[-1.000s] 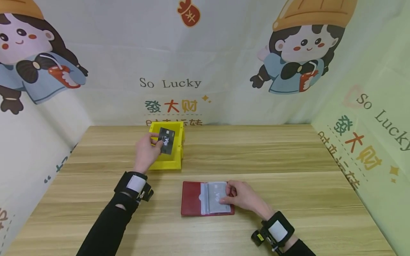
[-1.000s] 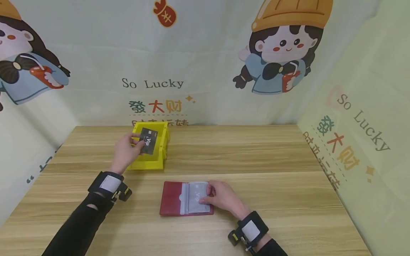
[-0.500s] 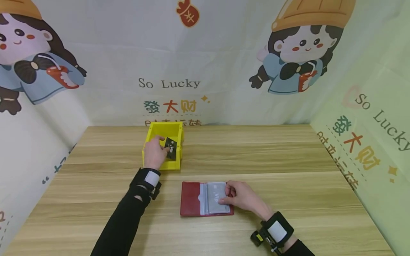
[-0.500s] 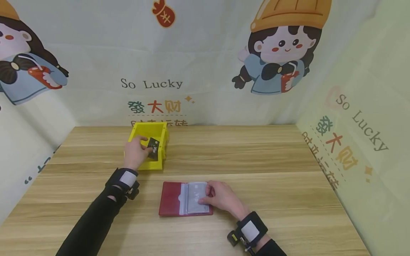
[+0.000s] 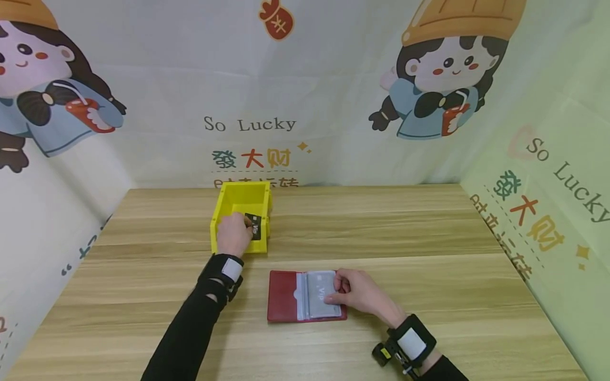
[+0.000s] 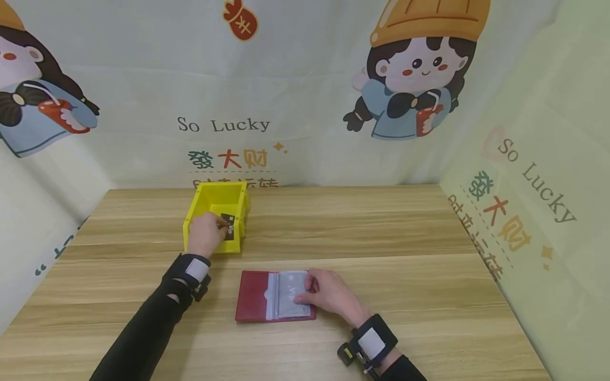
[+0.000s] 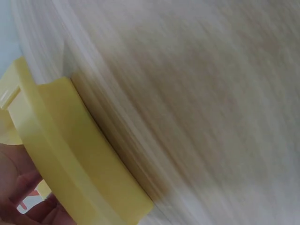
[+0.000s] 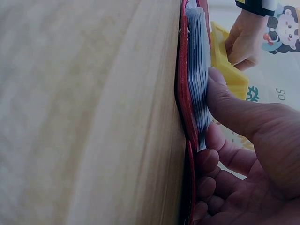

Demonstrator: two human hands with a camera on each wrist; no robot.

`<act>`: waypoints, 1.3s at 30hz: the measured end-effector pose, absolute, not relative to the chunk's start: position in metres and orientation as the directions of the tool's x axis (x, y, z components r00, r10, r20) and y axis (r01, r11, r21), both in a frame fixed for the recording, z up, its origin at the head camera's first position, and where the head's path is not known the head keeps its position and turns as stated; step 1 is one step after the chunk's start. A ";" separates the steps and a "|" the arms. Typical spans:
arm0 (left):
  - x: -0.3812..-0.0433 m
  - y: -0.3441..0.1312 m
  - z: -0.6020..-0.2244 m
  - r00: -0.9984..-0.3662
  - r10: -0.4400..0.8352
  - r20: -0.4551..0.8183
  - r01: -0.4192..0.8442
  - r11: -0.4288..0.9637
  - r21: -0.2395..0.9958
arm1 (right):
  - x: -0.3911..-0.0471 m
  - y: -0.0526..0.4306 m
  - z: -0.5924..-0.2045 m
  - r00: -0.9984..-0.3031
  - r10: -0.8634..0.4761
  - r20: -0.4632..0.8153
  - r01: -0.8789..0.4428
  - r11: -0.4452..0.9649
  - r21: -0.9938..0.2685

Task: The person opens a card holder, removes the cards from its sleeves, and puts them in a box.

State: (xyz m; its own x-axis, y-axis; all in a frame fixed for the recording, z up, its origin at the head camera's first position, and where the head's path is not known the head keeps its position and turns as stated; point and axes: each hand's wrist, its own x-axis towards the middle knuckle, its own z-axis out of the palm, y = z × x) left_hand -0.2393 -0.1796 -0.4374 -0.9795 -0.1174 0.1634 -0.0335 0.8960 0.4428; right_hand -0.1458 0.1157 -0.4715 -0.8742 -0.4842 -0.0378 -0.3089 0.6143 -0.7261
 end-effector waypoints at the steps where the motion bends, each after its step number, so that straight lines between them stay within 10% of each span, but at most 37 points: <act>1: -0.239 -0.179 -0.438 -0.981 -0.120 0.150 -0.043 0.900 0.434 | -0.146 0.116 -0.471 -0.874 -0.485 -0.037 -0.311 0.614 -0.725; 25: -0.232 -0.175 -0.433 -0.996 -0.072 -0.060 -0.089 0.931 0.355 | -0.145 0.116 -0.471 -0.870 -0.493 -0.026 -0.330 0.620 -0.712; 39: -0.208 -0.172 -0.416 -0.918 -0.016 0.396 0.184 0.867 0.462 | -0.145 0.115 -0.471 -0.869 -0.494 -0.017 -0.334 0.611 -0.718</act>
